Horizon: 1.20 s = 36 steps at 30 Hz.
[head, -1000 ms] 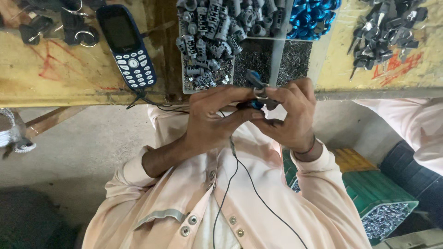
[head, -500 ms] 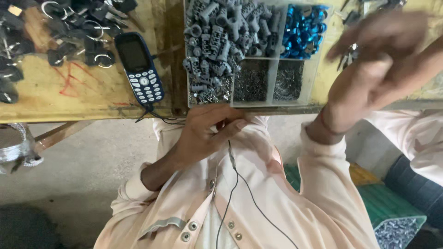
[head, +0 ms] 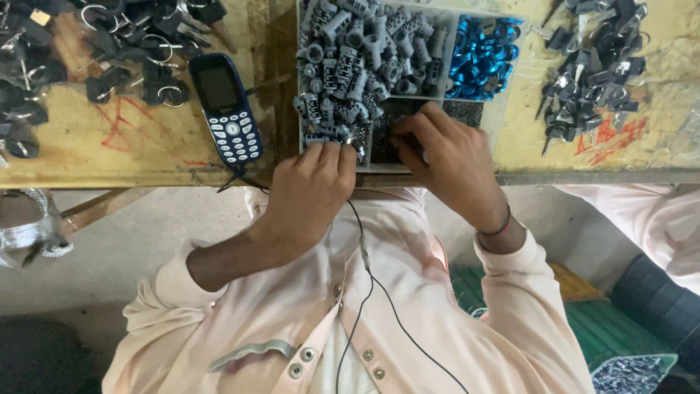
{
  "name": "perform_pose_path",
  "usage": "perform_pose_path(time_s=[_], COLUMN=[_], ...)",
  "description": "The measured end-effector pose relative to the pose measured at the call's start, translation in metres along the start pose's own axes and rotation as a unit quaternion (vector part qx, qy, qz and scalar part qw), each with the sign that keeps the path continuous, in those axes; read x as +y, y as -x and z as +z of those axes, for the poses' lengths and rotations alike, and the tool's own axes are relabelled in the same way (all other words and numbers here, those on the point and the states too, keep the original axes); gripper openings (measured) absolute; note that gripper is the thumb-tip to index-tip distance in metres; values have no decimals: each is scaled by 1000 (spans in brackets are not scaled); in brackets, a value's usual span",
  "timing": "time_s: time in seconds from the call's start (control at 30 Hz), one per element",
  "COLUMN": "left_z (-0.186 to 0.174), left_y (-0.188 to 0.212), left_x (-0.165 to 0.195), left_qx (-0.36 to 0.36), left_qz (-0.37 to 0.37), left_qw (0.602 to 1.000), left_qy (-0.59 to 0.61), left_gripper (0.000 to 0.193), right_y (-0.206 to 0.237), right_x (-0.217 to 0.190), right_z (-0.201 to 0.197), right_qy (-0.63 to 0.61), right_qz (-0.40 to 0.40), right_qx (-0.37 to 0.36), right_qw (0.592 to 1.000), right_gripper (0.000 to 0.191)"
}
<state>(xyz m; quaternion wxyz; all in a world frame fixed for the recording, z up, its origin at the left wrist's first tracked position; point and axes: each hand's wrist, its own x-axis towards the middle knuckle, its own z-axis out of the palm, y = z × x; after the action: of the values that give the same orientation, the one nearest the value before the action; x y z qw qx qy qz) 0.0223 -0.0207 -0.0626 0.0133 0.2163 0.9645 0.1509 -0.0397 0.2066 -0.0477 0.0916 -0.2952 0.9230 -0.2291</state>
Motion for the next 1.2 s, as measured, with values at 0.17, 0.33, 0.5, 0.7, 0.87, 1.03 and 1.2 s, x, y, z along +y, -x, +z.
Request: perform_pose_path(time_s=[0.17, 0.33, 0.5, 0.7, 0.87, 1.03, 1.2], left_z=[3, 10, 8, 5, 15, 24, 25], left_y=[8, 14, 17, 13, -2, -11, -8], left_x=[-1, 2, 2, 11, 26, 39, 43], left_qx=[58, 143, 190, 194, 125, 152, 198], left_qz=[-5, -26, -8, -103, -153, -116, -105], left_qw=[997, 969, 954, 905, 742, 694, 751], left_qy=[55, 198, 230, 363, 641, 694, 621], left_gripper=[24, 21, 41, 19, 16, 15, 17], right_y=[2, 15, 24, 23, 30, 38, 44], right_x=[-7, 2, 11, 9, -1, -19, -27], right_z=[5, 17, 23, 22, 16, 27, 35], right_qy=[-65, -155, -203, -448, -567, -557, -488], right_qz=[23, 93, 125, 183, 185, 148, 147], right_qx=[52, 73, 85, 64, 27, 81, 142], right_qw=[996, 981, 967, 873, 802, 813, 848], right_gripper=[16, 12, 4, 4, 10, 10, 6])
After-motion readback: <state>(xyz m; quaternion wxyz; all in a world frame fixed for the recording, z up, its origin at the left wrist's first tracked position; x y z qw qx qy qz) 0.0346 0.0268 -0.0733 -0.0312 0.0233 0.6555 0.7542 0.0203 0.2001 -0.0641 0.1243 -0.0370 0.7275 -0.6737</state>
